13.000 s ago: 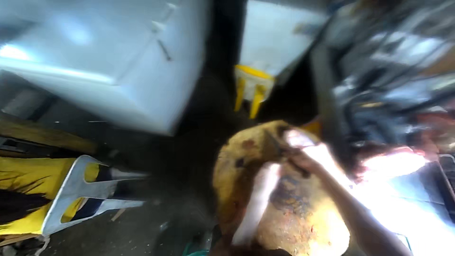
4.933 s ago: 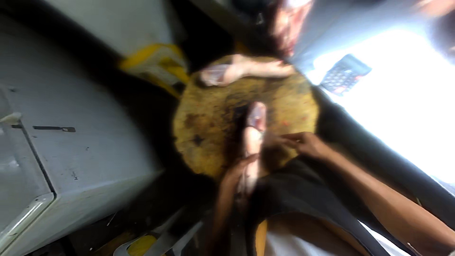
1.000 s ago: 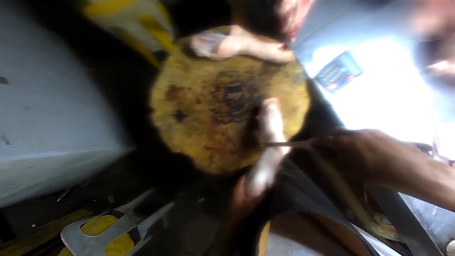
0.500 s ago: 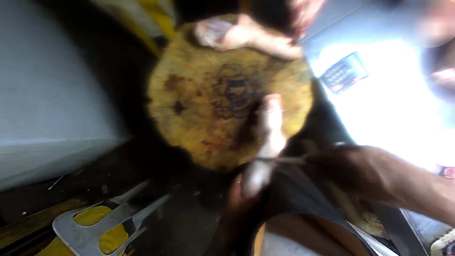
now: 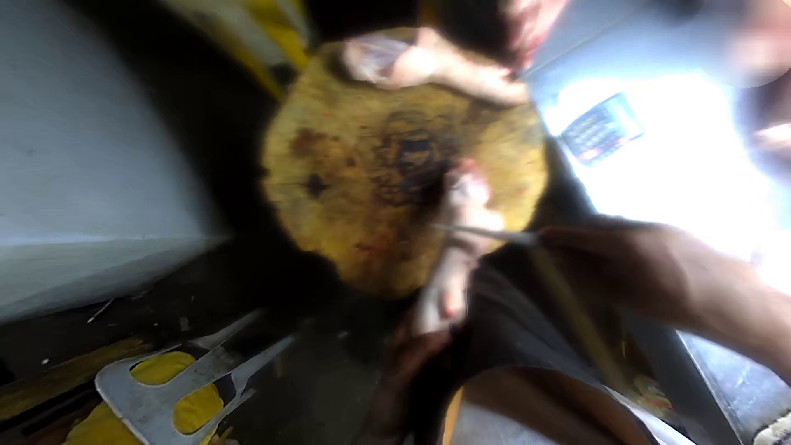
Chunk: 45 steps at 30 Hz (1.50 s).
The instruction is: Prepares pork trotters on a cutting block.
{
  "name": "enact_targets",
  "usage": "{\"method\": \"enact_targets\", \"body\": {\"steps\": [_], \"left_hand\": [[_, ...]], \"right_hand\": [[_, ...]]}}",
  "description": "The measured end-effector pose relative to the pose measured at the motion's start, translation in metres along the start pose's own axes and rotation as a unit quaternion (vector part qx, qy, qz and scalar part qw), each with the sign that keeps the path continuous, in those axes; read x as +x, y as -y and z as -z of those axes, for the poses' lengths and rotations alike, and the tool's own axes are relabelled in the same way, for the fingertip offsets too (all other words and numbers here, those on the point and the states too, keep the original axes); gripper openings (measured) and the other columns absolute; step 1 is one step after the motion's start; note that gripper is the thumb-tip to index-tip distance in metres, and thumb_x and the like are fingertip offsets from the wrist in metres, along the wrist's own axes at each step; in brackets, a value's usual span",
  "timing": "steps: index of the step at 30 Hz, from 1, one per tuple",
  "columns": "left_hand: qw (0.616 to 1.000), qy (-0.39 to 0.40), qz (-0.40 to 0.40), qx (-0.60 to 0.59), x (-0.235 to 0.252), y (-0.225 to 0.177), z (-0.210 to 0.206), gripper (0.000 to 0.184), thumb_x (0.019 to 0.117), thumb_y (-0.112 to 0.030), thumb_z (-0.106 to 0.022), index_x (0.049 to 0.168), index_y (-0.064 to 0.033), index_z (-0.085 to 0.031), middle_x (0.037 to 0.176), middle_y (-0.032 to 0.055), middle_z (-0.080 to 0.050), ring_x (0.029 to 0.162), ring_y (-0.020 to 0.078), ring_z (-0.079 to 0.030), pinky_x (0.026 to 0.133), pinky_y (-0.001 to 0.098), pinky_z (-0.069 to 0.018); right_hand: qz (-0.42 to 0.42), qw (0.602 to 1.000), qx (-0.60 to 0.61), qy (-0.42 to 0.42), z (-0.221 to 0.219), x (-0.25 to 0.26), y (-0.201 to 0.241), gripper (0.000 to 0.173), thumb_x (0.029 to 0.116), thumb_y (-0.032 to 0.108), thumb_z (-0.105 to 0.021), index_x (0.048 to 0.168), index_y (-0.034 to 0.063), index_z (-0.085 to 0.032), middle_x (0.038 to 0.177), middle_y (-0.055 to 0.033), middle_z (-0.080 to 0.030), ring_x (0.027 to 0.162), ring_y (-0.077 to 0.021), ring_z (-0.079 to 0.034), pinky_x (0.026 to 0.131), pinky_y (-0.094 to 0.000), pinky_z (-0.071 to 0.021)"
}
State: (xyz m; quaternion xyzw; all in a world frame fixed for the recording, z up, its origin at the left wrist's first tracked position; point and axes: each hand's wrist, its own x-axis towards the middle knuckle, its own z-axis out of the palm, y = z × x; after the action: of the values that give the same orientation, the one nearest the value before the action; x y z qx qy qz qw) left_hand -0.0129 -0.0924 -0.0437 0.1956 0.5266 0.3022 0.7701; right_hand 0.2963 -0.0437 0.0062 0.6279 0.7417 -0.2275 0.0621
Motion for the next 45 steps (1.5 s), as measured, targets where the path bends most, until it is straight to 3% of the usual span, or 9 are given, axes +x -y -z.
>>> {"method": "enact_targets", "body": {"steps": [4,11,17,22,27,30,34,40,45], "left_hand": [[0.995,0.014,0.012,-0.097,0.001,0.003,0.001,0.027,0.0871,-0.006,-0.060,0.115,-0.0050,-0.061,0.091,0.0033,-0.072,0.083,0.0087,-0.071,0.077,0.0258,-0.0599],[0.984,0.065,0.004,-0.167,0.003,0.000,-0.007,0.015,0.0879,-0.009,-0.059,0.100,-0.0083,-0.069,0.082,0.0032,-0.071,0.075,0.0062,-0.069,0.071,0.0216,-0.0581],[0.969,0.147,-0.007,-0.199,0.010,-0.001,-0.006,0.020,0.0894,-0.016,-0.066,0.107,-0.0083,-0.072,0.091,0.0053,-0.074,0.083,0.0086,-0.072,0.078,0.0231,-0.0587],[0.957,0.187,-0.010,-0.222,0.016,-0.003,-0.008,0.027,0.0912,-0.021,-0.067,0.113,-0.0058,-0.069,0.094,0.0075,-0.072,0.082,0.0110,-0.071,0.075,0.0240,-0.0582],[0.956,0.208,-0.038,-0.202,0.021,-0.001,-0.007,0.041,0.0924,-0.028,-0.061,0.122,0.0000,-0.067,0.089,0.0099,-0.071,0.078,0.0141,-0.069,0.073,0.0282,-0.0574],[0.967,0.177,-0.063,-0.172,0.021,-0.002,-0.009,0.034,0.0913,-0.028,-0.063,0.112,-0.0020,-0.071,0.085,0.0088,-0.072,0.077,0.0133,-0.070,0.073,0.0279,-0.0568],[0.976,0.164,-0.075,-0.123,0.022,-0.002,-0.008,0.028,0.0900,-0.026,-0.067,0.108,-0.0042,-0.069,0.088,0.0076,-0.072,0.080,0.0129,-0.070,0.076,0.0284,-0.0572],[0.985,0.136,-0.094,-0.047,0.020,-0.011,-0.025,0.019,0.0884,-0.019,-0.072,0.105,-0.0101,-0.071,0.091,0.0012,-0.074,0.084,0.0088,-0.070,0.080,0.0277,-0.0586],[0.990,0.109,-0.084,0.007,0.015,-0.015,-0.040,0.023,0.0847,-0.008,-0.070,0.107,-0.0124,-0.069,0.092,-0.0057,-0.076,0.087,0.0021,-0.072,0.083,0.0224,-0.0596]], "right_hand": [[0.078,0.992,0.074,-0.061,-0.024,-0.030,0.022,0.038,0.1021,0.051,-0.049,0.130,0.0374,-0.071,0.091,-0.0033,-0.069,0.067,-0.0187,-0.065,0.050,-0.0399,-0.0501],[0.050,0.989,0.106,-0.091,-0.030,-0.033,0.010,0.040,0.1029,0.051,-0.050,0.130,0.0319,-0.072,0.091,-0.0045,-0.069,0.069,-0.0188,-0.065,0.053,-0.0397,-0.0515],[0.002,0.988,0.100,-0.120,-0.048,-0.027,-0.003,0.042,0.1032,0.054,-0.048,0.129,0.0330,-0.072,0.087,-0.0028,-0.067,0.067,-0.0181,-0.064,0.052,-0.0400,-0.0501],[0.060,0.976,0.181,-0.101,-0.044,-0.042,0.012,0.040,0.1038,0.052,-0.050,0.130,0.0320,-0.072,0.090,-0.0013,-0.067,0.070,-0.0103,-0.062,0.056,-0.0296,-0.0494],[-0.001,0.978,0.163,-0.132,-0.056,-0.026,-0.007,0.040,0.1034,0.053,-0.050,0.129,0.0324,-0.073,0.091,-0.0003,-0.068,0.072,-0.0120,-0.063,0.059,-0.0347,-0.0523],[0.039,0.967,0.226,-0.108,-0.052,-0.029,0.000,0.039,0.1038,0.052,-0.051,0.128,0.0312,-0.073,0.091,0.0018,-0.069,0.076,-0.0061,-0.063,0.064,-0.0267,-0.0523],[0.008,0.974,0.178,-0.144,-0.053,-0.021,-0.010,0.040,0.1030,0.054,-0.050,0.128,0.0320,-0.073,0.094,0.0005,-0.069,0.074,-0.0106,-0.064,0.061,-0.0343,-0.0533],[0.148,0.969,0.147,-0.132,-0.011,-0.043,0.009,0.039,0.1046,0.049,-0.048,0.133,0.0321,-0.070,0.088,-0.0026,-0.067,0.069,-0.0117,-0.062,0.054,-0.0298,-0.0470],[0.139,0.981,0.057,-0.123,-0.003,-0.026,0.021,0.040,0.1051,0.045,-0.043,0.123,0.0245,-0.072,0.077,-0.0013,-0.063,0.061,-0.0164,-0.061,0.048,-0.0338,-0.0458]]}}
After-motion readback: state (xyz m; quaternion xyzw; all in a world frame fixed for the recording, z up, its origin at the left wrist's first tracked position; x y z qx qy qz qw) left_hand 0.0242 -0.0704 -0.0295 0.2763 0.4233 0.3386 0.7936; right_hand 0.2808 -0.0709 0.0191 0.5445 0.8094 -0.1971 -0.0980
